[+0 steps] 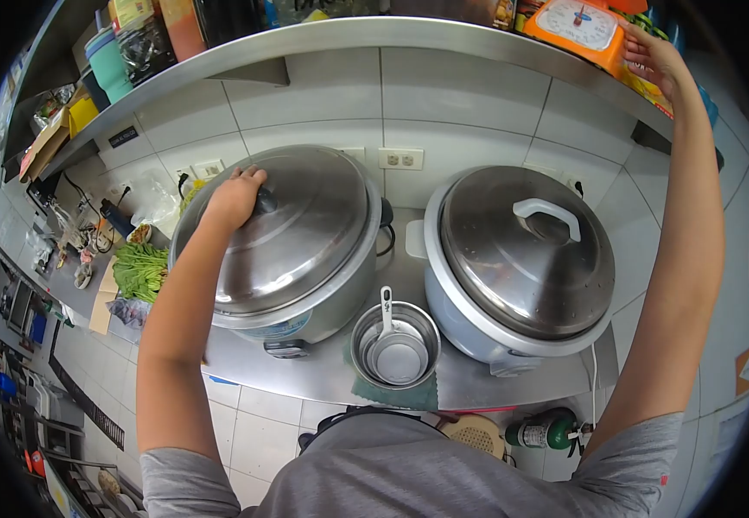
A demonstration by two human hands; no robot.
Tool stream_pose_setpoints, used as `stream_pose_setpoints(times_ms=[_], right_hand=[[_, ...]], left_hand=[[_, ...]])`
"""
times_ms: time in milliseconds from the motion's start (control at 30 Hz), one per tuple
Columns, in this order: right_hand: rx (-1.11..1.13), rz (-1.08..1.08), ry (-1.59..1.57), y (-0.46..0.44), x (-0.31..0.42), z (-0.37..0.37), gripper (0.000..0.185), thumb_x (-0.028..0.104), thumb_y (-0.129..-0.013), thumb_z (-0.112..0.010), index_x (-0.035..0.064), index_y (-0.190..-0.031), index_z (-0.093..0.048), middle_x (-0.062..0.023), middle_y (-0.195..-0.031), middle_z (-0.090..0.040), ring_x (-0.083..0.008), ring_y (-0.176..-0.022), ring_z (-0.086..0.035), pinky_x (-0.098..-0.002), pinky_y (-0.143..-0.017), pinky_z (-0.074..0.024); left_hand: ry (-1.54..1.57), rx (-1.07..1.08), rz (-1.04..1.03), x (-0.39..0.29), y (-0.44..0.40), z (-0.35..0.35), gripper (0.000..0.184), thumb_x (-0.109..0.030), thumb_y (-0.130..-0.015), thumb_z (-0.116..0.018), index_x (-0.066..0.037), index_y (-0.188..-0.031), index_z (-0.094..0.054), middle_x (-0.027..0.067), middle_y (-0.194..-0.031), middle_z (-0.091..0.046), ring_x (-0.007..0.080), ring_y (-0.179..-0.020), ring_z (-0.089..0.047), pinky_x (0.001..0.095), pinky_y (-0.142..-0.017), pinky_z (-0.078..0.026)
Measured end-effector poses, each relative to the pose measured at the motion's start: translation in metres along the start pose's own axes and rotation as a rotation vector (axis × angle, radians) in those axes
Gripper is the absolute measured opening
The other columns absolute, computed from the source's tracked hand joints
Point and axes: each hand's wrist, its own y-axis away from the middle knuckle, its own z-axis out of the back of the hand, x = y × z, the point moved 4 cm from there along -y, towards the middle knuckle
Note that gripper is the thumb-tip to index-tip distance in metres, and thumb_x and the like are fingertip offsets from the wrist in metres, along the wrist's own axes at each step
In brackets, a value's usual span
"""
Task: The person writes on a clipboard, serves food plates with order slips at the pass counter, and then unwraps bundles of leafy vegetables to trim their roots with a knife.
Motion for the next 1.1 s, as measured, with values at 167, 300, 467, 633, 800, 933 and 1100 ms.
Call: stream_pose_setpoints(times_ms=[167, 300, 467, 633, 800, 933, 1100], right_hand=[[-0.229, 0.07, 0.017, 0.014, 0.011, -0.003, 0.061, 0.055, -0.074, -0.074, 0.0047, -0.107, -0.064, -0.0043, -0.091, -0.063, -0.016, -0.088, -0.06, -0.0318, -0.083, -0.0474], [-0.212, 0.143, 0.145, 0.087, 0.066, -0.062, 0.042, 0.044, -0.082, -0.069, 0.0076, -0.103, -0.066, -0.0072, -0.095, -0.068, -0.0178, -0.08, -0.06, -0.0389, -0.064, -0.0427], [-0.127, 0.105, 0.003, 0.025, 0.024, -0.047, 0.036, 0.033, -0.082, -0.072, 0.0091, -0.108, -0.065, -0.0096, -0.093, -0.069, -0.0219, -0.085, -0.065, -0.0424, -0.062, -0.0455], [-0.175, 0.145, 0.158, -0.002, -0.006, -0.011, 0.064, 0.051, -0.068, -0.08, 0.0024, -0.108, -0.064, -0.006, -0.091, -0.062, -0.017, -0.087, -0.059, -0.0336, -0.082, -0.0466], [-0.151, 0.212, -0.053, 0.068, 0.008, -0.002, 0.061, 0.042, -0.072, -0.079, 0.0036, -0.115, -0.06, -0.0016, -0.098, -0.061, -0.0115, -0.092, -0.056, -0.0284, -0.075, -0.0417], [-0.308, 0.296, -0.435, 0.106, -0.004, -0.015, 0.064, 0.034, -0.076, -0.077, 0.0029, -0.126, -0.053, -0.005, -0.11, -0.059, -0.0148, -0.103, -0.054, -0.0299, -0.087, -0.0408], [-0.397, 0.38, -0.712, 0.137, -0.019, -0.065, 0.069, 0.023, -0.079, -0.077, 0.0014, -0.135, -0.042, -0.0075, -0.128, -0.052, -0.0185, -0.116, -0.052, -0.0343, -0.097, -0.0393]], left_hand=[[-0.03, -0.073, -0.005, 0.004, -0.001, -0.002, 0.029, -0.008, -0.088, -0.046, -0.008, -0.116, -0.053, 0.0146, -0.143, -0.044, 0.04, -0.13, -0.042, 0.0418, -0.104, -0.042], [-0.064, -0.04, 0.003, 0.003, -0.001, -0.004, 0.03, -0.009, -0.089, -0.046, -0.009, -0.118, -0.053, 0.0137, -0.143, -0.043, 0.04, -0.13, -0.041, 0.0416, -0.103, -0.043], [-0.066, -0.053, 0.001, 0.0, -0.001, -0.009, 0.028, -0.009, -0.089, -0.046, -0.009, -0.116, -0.053, 0.0138, -0.142, -0.045, 0.0397, -0.13, -0.041, 0.0412, -0.103, -0.043], [-0.191, -0.122, -0.032, -0.003, 0.005, -0.015, 0.025, -0.011, -0.09, -0.046, -0.008, -0.114, -0.053, 0.017, -0.138, -0.048, 0.0383, -0.128, -0.045, 0.0469, -0.106, -0.037], [0.104, -0.193, 0.022, -0.051, 0.017, 0.035, 0.067, 0.005, -0.072, -0.061, -0.014, -0.134, -0.046, 0.0179, -0.146, -0.037, 0.0356, -0.137, -0.033, 0.0534, -0.11, -0.029], [0.675, -0.275, -0.265, -0.141, 0.023, 0.12, 0.054, -0.009, -0.082, -0.065, -0.012, -0.132, -0.047, 0.0185, -0.145, -0.037, 0.0379, -0.132, -0.039, 0.0408, -0.109, -0.034], [1.291, -0.195, -0.562, -0.241, -0.017, 0.189, 0.061, -0.025, -0.089, -0.065, -0.01, -0.141, -0.036, 0.0186, -0.14, -0.042, 0.0297, -0.129, -0.045, 0.0421, -0.098, -0.045]])
